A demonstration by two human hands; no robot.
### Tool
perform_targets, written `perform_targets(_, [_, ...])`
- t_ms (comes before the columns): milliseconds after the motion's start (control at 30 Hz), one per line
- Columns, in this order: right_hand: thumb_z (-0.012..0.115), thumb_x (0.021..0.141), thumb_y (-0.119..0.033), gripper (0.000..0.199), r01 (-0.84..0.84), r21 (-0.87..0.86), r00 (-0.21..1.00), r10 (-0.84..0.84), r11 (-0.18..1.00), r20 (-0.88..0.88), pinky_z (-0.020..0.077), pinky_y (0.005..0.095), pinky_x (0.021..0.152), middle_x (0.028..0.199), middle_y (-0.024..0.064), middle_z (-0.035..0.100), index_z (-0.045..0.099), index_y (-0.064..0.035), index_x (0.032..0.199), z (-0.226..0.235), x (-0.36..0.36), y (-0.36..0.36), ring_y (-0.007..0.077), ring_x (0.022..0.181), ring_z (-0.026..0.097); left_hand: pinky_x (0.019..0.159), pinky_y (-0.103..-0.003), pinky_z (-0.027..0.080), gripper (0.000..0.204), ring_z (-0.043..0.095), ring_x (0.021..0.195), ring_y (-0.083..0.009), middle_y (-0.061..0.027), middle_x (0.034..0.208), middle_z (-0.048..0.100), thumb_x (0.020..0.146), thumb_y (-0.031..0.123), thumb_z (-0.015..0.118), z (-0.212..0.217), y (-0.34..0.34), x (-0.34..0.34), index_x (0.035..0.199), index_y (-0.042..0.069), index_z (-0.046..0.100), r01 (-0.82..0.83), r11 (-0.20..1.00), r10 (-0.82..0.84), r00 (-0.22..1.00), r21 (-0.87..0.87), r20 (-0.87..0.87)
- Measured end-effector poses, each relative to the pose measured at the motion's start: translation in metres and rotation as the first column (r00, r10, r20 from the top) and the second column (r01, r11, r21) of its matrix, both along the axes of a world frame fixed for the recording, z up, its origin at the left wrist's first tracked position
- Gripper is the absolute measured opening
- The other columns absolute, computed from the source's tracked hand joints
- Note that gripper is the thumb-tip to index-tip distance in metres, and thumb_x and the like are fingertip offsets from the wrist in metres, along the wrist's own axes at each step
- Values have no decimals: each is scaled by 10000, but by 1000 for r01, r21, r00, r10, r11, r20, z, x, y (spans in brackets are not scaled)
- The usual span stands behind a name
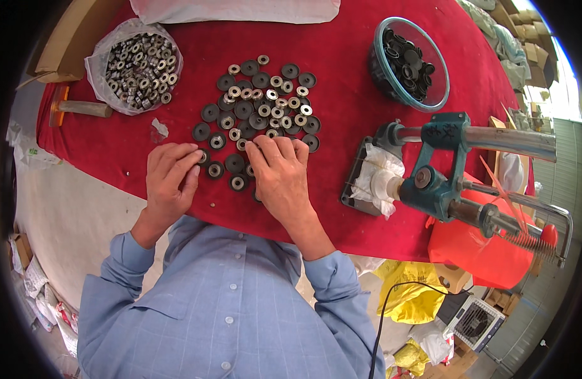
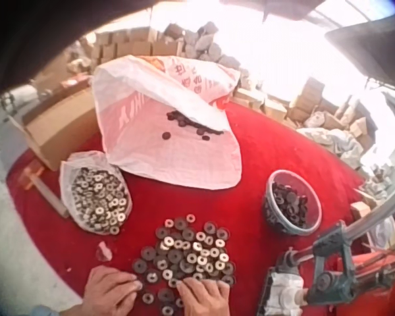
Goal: The person arranges small metal washers and cylindrical components on a red tablecloth, stacking them into neat rows. They then use a rubber mallet to tap the assembled parts, likely to seat them or ensure alignment. The workspace includes a bag of loose parts and a green manual press machine.
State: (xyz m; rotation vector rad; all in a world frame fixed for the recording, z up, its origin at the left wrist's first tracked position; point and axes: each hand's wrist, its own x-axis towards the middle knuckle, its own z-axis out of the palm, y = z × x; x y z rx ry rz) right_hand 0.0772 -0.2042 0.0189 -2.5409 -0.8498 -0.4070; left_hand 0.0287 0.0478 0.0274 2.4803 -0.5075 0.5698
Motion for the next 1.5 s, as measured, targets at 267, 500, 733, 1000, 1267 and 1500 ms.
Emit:
perform_targets(267, [780,842,-6,387,73,252,996,-55,965,-76,500,422,928,1119,69,726,761,-79,1222,-3,-2,-10,272,1000,685,990,-460,479,324,649,1145,-305,-64,1225,734,833,47,841,11,-44,31,1151,74,786,56,998,-56,998,-2,-31])
perform_targets(500, [748,901,81,361,305,420,909,-130,855,-396,579,349,745,1050,123,739,765,-35,1242,17,-13,-44,223,833,738,942,-437,474,265,636,1073,-267,-38,1148,712,828,49,842,-2,-49,45,1088,75,801,122,988,-120,992,100,-27])
perform_targets(733, [748,936,60,287,584,451,755,-249,674,-606,590,314,720,1001,96,755,758,-13,1214,4,-19,-70,150,817,740,935,-432,477,245,634,1049,-251,-41,1126,699,844,21,808,-3,-44,51,1083,70,811,197,969,-187,979,147,-75])
perform_targets(1000, [725,954,31,174,619,262,756,-472,741,-453,610,390,745,997,151,732,733,-2,1124,8,-21,-66,275,816,751,901,-424,473,238,630,1020,-252,-54,1059,675,882,37,773,-4,-43,57,1115,71,812,216,963,-203,975,161,-93])
perform_targets(1267, [708,929,72,256,461,232,887,-448,857,-109,598,415,760,1103,158,690,742,-6,1171,8,-35,-69,336,930,727,854,-419,464,209,621,976,-247,-53,1032,666,902,49,782,-5,-42,58,1110,68,803,229,963,-218,972,144,-90])
perform_targets(1500, [693,872,42,407,463,2,886,-462,887,20,534,463,938,1229,129,690,756,0,1272,-14,-51,-63,327,1136,673,826,-411,466,205,617,940,-242,-50,1017,663,893,57,816,-6,-44,56,1096,51,793,220,964,-215,975,146,-50])
